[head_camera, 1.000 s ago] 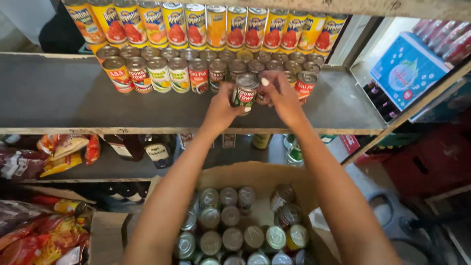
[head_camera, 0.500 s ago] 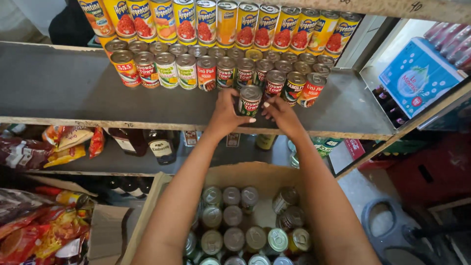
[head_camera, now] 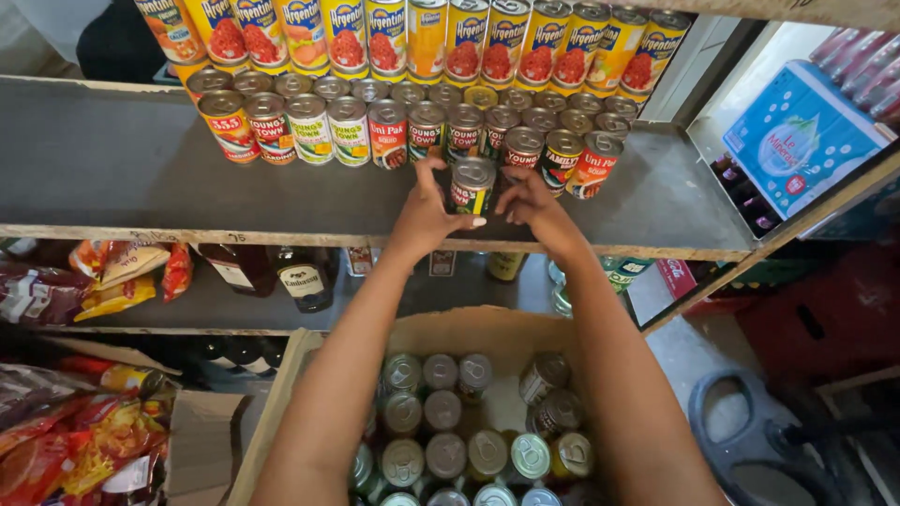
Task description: Stocking and organizing various canned goods onto a grocery store shelf from a cardboard box.
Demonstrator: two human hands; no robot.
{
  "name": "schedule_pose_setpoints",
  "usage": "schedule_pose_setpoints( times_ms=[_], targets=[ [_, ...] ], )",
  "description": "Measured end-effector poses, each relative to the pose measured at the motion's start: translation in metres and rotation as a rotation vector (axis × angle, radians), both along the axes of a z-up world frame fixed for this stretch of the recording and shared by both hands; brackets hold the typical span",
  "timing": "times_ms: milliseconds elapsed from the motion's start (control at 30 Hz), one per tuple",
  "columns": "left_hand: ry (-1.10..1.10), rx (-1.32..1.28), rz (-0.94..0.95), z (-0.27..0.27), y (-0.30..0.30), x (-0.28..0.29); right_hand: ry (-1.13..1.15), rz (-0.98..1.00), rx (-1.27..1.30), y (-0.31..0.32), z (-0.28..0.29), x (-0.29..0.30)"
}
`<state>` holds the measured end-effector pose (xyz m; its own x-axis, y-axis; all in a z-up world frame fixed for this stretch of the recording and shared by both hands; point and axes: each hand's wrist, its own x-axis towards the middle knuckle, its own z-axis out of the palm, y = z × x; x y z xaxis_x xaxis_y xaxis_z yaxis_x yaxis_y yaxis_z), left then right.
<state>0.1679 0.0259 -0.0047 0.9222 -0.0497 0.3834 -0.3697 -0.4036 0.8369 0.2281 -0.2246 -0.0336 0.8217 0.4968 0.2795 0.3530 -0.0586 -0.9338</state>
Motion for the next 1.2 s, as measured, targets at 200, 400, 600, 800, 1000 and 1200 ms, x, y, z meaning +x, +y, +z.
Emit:
schedule_pose_setpoints(
  times_ms=[200, 400, 600, 800, 1000, 1200],
  targets=[
    [0.051, -0.131, -0.043, -0.018, 0.006, 0.017, -0.032, -0.008, -0.071, 0.021, 0.027, -0.021],
    [-0.359, -0.001, 0.047, -0.009, -0.001, 0.005, -0.065, 0.005, -0.166, 0.019, 0.023, -0.021],
    [-0.112, -0.017, -0.075, -0.031, 0.004, 0.020, -0.158, -0.091, -0.215, 0.020, 0.010, -0.015],
    [-0.236, 0.006, 0.046, 0.003, -0.007, -0.006, -0.125, -0.120, -0.206, 0.028, 0.011, -0.017],
    [-0.177, 0.034, 0.084, 0.001, -0.015, -0.008, -0.254, -0.203, -0.224, 0.026, -0.003, -0.009],
    [-0.094, 0.191, 0.141, 0.000, -0.017, 0.003, -0.267, -0.249, -0.318, 0.027, 0.002, -0.013]
  ],
)
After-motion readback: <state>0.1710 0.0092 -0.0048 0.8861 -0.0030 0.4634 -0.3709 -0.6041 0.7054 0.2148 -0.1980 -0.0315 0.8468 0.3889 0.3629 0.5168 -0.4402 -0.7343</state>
